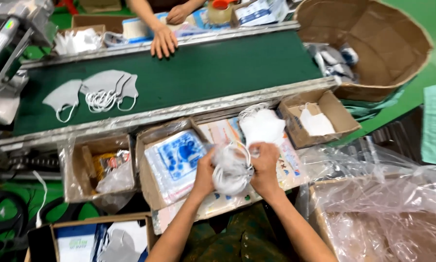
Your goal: The person repeatedly picks a face mask from a conveyor belt, places it into a small plastic bag, and then places the bagged mask into a cardboard box. The process is repeated for multiple masks throughout the clip.
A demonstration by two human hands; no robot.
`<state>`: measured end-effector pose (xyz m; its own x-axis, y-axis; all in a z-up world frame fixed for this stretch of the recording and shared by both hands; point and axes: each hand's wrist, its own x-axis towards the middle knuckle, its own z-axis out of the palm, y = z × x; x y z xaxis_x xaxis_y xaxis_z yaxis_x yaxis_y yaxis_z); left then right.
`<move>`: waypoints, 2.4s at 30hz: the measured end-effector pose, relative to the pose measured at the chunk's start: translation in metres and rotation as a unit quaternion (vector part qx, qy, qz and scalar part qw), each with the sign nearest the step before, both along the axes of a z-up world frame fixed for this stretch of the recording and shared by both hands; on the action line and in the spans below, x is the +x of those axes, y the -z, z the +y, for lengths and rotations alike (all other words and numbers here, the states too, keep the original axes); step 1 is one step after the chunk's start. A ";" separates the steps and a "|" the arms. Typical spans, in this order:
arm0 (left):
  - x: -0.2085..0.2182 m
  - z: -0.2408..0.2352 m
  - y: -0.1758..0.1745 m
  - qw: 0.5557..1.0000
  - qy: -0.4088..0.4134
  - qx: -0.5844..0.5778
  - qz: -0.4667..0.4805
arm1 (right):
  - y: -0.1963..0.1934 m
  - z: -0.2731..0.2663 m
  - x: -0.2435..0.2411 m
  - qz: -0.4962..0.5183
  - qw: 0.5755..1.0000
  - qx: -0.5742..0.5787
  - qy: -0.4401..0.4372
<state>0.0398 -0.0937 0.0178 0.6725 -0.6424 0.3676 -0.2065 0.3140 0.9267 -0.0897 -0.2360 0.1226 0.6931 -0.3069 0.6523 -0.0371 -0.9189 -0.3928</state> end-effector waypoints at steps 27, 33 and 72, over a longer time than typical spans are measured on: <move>-0.030 -0.057 -0.059 0.969 0.209 0.127 -0.029 | -0.035 -0.074 -0.040 0.513 0.856 -0.012 -0.064; -0.026 -0.045 -0.070 0.960 0.187 0.175 -0.115 | -0.032 -0.085 -0.057 0.255 0.950 0.067 -0.166; -0.042 -0.057 -0.073 0.951 0.206 0.043 0.227 | 0.087 -0.179 -0.365 0.308 0.797 0.374 0.361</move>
<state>-0.0022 -0.1503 0.0904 0.4339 -0.9003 0.0335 0.3453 0.2005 0.9168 -0.4547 -0.4151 0.0358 0.2777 -0.9140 -0.2956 -0.8470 -0.0878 -0.5243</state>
